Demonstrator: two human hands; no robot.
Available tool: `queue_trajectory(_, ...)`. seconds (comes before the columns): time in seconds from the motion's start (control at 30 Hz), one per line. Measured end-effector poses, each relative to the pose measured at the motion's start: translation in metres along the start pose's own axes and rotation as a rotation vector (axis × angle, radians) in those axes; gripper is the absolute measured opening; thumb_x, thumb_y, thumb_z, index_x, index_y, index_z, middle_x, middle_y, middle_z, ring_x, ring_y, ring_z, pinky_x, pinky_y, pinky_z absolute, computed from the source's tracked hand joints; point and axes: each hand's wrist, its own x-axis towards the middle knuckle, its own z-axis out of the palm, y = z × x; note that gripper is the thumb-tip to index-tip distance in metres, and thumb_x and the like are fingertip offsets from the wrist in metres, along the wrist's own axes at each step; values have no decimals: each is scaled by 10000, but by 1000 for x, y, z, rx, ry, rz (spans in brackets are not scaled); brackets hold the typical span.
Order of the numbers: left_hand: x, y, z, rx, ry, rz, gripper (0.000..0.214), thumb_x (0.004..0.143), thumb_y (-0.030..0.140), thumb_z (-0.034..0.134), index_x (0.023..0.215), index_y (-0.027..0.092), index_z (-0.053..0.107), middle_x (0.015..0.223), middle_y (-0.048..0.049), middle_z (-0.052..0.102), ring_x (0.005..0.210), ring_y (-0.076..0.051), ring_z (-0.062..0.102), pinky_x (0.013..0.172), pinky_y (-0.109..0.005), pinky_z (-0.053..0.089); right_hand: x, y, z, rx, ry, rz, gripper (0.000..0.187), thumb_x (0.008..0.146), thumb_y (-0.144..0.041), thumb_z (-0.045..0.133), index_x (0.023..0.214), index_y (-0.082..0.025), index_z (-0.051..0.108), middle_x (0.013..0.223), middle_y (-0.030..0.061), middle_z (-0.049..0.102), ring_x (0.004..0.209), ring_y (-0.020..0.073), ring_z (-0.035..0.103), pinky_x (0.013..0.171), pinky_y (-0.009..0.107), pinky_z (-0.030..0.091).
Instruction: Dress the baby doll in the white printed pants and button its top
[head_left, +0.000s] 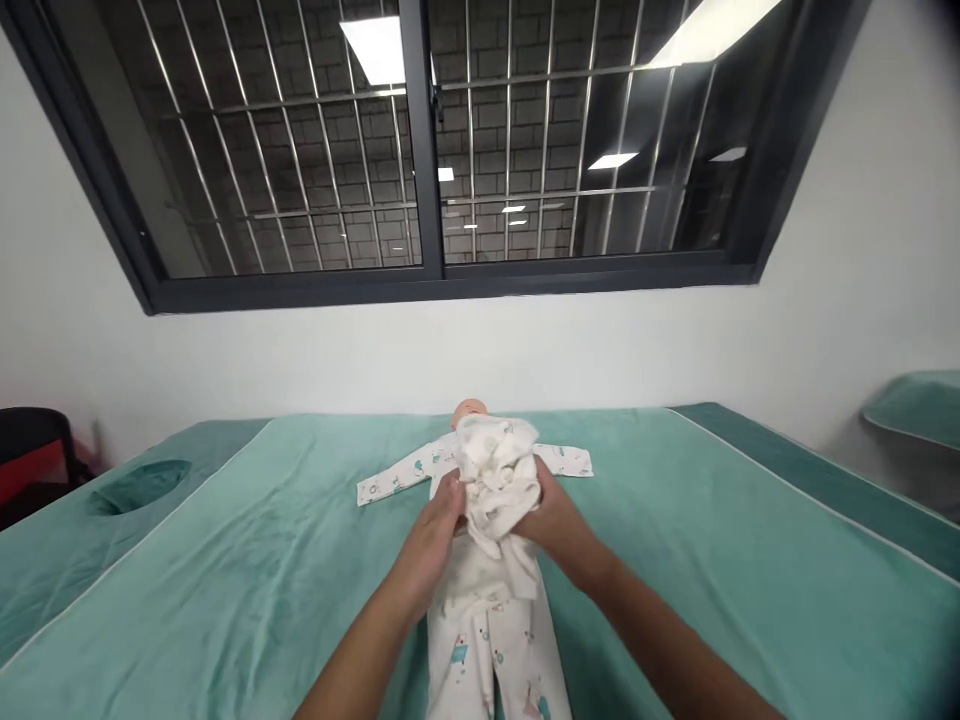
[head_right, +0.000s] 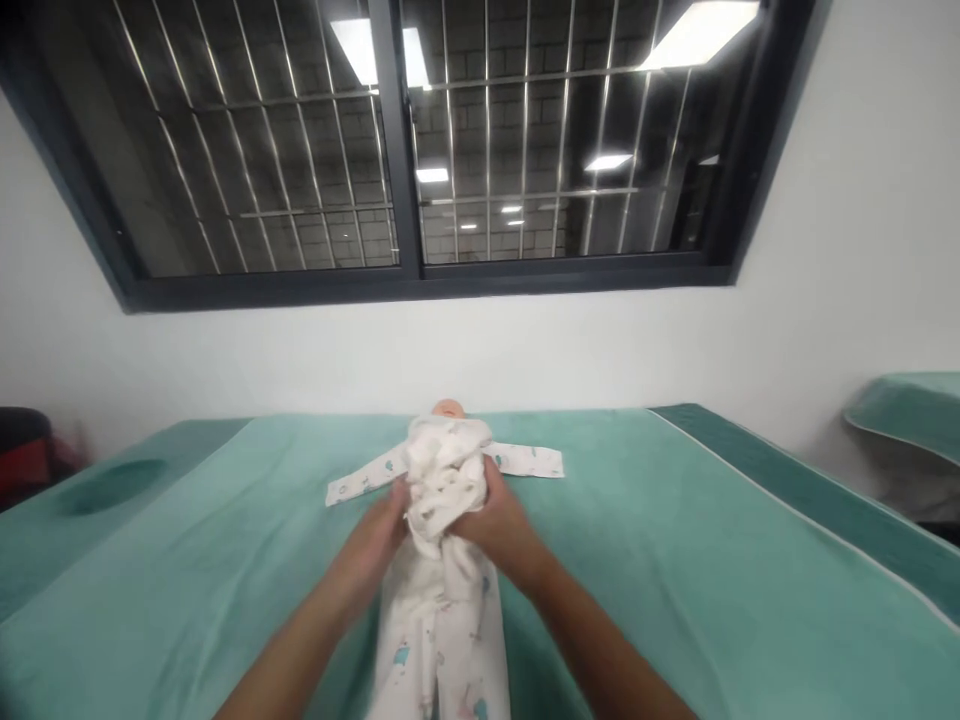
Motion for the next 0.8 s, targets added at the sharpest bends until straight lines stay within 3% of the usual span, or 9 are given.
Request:
queue_trajectory(0.07, 4, -11, -4, 66, -54, -22, 489, 890, 583, 450, 1183, 236, 631, 1337, -85, 574, 1234, -265, 526, 1018, -399, 441, -1, -9, -37, -190, 74, -42, 764, 593, -301, 812, 1286, -229, 501, 1228, 81, 617, 1089, 281, 598, 935, 392, 499)
queue_trajectory(0.17, 15, -32, -15, 176, 47, -73, 456, 894, 585, 428, 1091, 237, 649, 1252, -70, 610, 1111, -248, 589, 885, -359, 495, 5, -15, -90, -426, 194, -54, 773, 663, -335, 760, 1363, -257, 443, 1301, 99, 570, 1113, 303, 590, 879, 374, 519)
queue_trajectory(0.27, 33, -55, -23, 266, 164, -72, 420, 887, 555, 453, 1048, 216, 642, 1131, -65, 648, 999, -230, 609, 807, -334, 493, 10, 17, -123, -678, 234, 9, 756, 721, -364, 688, 1410, -273, 390, 1357, 92, 522, 1137, 308, 575, 861, 373, 517)
queue_trajectory(0.33, 46, -70, -26, 344, 188, 16, 356, 888, 492, 479, 1004, 199, 646, 1054, -58, 662, 957, -210, 602, 832, -330, 477, 8, 55, -133, -882, 197, 81, 722, 722, -339, 660, 1389, -206, 420, 1366, 125, 501, 1180, 317, 539, 947, 405, 468)
queue_trajectory(0.37, 52, -77, -27, 385, 185, 67, 321, 892, 456, 483, 986, 196, 646, 1030, -55, 664, 943, -202, 599, 843, -329, 470, 6, 75, -135, -988, 117, 130, 693, 689, -299, 665, 1344, -178, 473, 1353, 141, 509, 1191, 332, 524, 972, 417, 445)
queue_trajectory(0.47, 72, -91, -28, 488, 178, 209, 247, 900, 364, 474, 974, 201, 644, 1048, -55, 657, 971, -195, 589, 878, -334, 459, -3, 115, -138, -1148, 44, 164, 611, 734, -285, 596, 1328, -186, 493, 1355, 133, 507, 1210, 313, 505, 980, 398, 426)
queue_trajectory(0.57, 96, -97, -29, 548, 208, 284, 217, 893, 275, 464, 996, 209, 643, 1089, -60, 650, 1044, -199, 580, 932, -352, 450, -6, 118, -144, -1143, 70, 170, 524, 804, -311, 508, 1318, -214, 494, 1336, 108, 524, 1137, 276, 560, 903, 367, 466)
queue_trajectory(0.67, 126, -99, -30, 578, 202, 315, 220, 873, 213, 464, 987, 211, 652, 1088, -57, 659, 1073, -198, 583, 971, -368, 444, -5, 110, -164, -1111, 136, 215, 478, 855, -412, 467, 1314, -281, 499, 1348, 89, 526, 1060, 286, 610, 792, 381, 508)
queue_trajectory(0.8, 164, -109, -33, 555, 164, 309, 213, 873, 208, 466, 943, 220, 667, 1070, -46, 676, 1056, -190, 601, 982, -369, 451, -7, 111, -198, -1053, 65, 242, 577, 766, -536, 620, 1293, -310, 560, 1354, 134, 531, 1159, 357, 570, 834, 413, 533)
